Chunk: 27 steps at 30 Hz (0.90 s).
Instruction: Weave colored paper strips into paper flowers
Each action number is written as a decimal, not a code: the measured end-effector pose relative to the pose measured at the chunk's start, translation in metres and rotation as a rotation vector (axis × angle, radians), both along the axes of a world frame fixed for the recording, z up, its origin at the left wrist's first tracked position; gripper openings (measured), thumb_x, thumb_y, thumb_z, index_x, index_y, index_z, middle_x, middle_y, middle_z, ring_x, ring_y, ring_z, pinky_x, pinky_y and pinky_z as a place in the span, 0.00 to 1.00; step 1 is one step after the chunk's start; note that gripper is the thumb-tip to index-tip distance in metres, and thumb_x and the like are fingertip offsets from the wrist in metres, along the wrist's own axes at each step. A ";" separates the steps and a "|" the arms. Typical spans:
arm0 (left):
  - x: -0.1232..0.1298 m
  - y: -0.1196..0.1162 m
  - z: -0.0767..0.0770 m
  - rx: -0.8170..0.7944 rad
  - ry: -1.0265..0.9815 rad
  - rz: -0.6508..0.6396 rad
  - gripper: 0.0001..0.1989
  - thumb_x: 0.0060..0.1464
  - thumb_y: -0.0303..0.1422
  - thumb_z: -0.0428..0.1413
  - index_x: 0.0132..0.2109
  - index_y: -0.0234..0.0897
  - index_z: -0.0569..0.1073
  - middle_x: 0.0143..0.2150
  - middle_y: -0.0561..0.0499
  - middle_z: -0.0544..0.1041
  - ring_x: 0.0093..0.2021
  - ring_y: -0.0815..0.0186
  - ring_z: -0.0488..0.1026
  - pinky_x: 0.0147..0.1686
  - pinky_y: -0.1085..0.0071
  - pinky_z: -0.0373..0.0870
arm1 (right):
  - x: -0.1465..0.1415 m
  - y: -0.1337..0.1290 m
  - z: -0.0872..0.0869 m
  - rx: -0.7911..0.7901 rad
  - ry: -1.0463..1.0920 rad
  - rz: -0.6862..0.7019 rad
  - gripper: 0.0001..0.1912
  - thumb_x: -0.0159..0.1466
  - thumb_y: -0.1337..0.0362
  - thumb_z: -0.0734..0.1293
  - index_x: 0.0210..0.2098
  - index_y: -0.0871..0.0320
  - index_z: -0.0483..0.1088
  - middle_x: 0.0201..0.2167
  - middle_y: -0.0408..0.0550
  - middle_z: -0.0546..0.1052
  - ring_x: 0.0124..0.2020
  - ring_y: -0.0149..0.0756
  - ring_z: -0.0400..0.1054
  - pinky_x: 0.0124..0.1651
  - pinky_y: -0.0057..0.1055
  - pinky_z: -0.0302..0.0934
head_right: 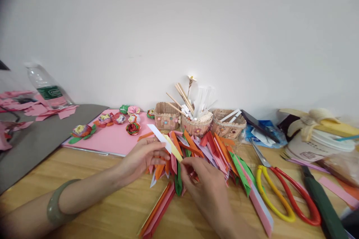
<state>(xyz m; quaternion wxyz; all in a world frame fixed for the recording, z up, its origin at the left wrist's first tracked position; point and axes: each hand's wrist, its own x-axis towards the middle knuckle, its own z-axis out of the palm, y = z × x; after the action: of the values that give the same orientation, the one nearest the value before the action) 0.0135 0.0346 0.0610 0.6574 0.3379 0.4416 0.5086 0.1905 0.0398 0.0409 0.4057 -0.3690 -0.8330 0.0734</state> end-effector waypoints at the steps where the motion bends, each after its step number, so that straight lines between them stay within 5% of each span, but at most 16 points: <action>1: -0.002 0.002 0.001 0.013 0.025 0.019 0.07 0.45 0.32 0.57 0.30 0.30 0.72 0.27 0.48 0.75 0.26 0.71 0.73 0.27 0.77 0.69 | 0.001 0.001 0.002 0.011 0.000 -0.024 0.06 0.59 0.68 0.61 0.27 0.57 0.69 0.19 0.40 0.74 0.17 0.26 0.66 0.21 0.21 0.59; 6: -0.018 0.017 -0.002 0.057 0.169 0.068 0.06 0.48 0.30 0.53 0.32 0.32 0.71 0.29 0.48 0.77 0.23 0.74 0.70 0.24 0.79 0.67 | 0.008 0.009 0.013 0.044 0.021 -0.147 0.06 0.57 0.68 0.61 0.24 0.57 0.68 0.17 0.39 0.73 0.15 0.26 0.63 0.20 0.21 0.58; 12: -0.026 0.025 -0.004 0.063 0.269 -0.026 0.10 0.47 0.34 0.56 0.28 0.29 0.74 0.22 0.49 0.76 0.17 0.76 0.66 0.19 0.81 0.63 | 0.016 0.009 0.018 0.017 0.080 -0.245 0.06 0.57 0.66 0.62 0.24 0.57 0.67 0.16 0.39 0.71 0.15 0.27 0.63 0.18 0.21 0.57; 17: -0.011 0.010 -0.001 0.122 0.131 -0.251 0.16 0.49 0.41 0.54 0.33 0.29 0.74 0.28 0.45 0.76 0.23 0.71 0.72 0.25 0.77 0.67 | 0.008 -0.003 0.011 0.016 0.076 -0.094 0.05 0.58 0.67 0.62 0.26 0.57 0.66 0.17 0.39 0.71 0.16 0.26 0.63 0.19 0.21 0.58; 22: 0.003 -0.002 -0.003 0.050 0.027 -0.231 0.12 0.46 0.37 0.58 0.30 0.30 0.72 0.23 0.49 0.74 0.23 0.72 0.71 0.26 0.78 0.66 | 0.000 -0.007 0.002 0.032 -0.027 0.111 0.06 0.61 0.68 0.60 0.29 0.57 0.67 0.20 0.41 0.73 0.19 0.27 0.66 0.23 0.22 0.60; 27: 0.001 0.001 -0.007 0.024 -0.001 -0.136 0.13 0.45 0.38 0.59 0.31 0.28 0.73 0.27 0.47 0.75 0.25 0.73 0.70 0.26 0.78 0.66 | 0.012 0.019 0.003 0.264 -0.218 -0.208 0.11 0.62 0.61 0.60 0.37 0.60 0.71 0.33 0.54 0.74 0.35 0.42 0.67 0.34 0.36 0.62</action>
<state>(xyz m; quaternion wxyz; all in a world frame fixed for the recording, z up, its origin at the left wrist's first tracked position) 0.0148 0.0356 0.0542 0.6866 0.3749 0.4110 0.4682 0.2026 0.0588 0.0437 0.3634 -0.4023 -0.8318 -0.1190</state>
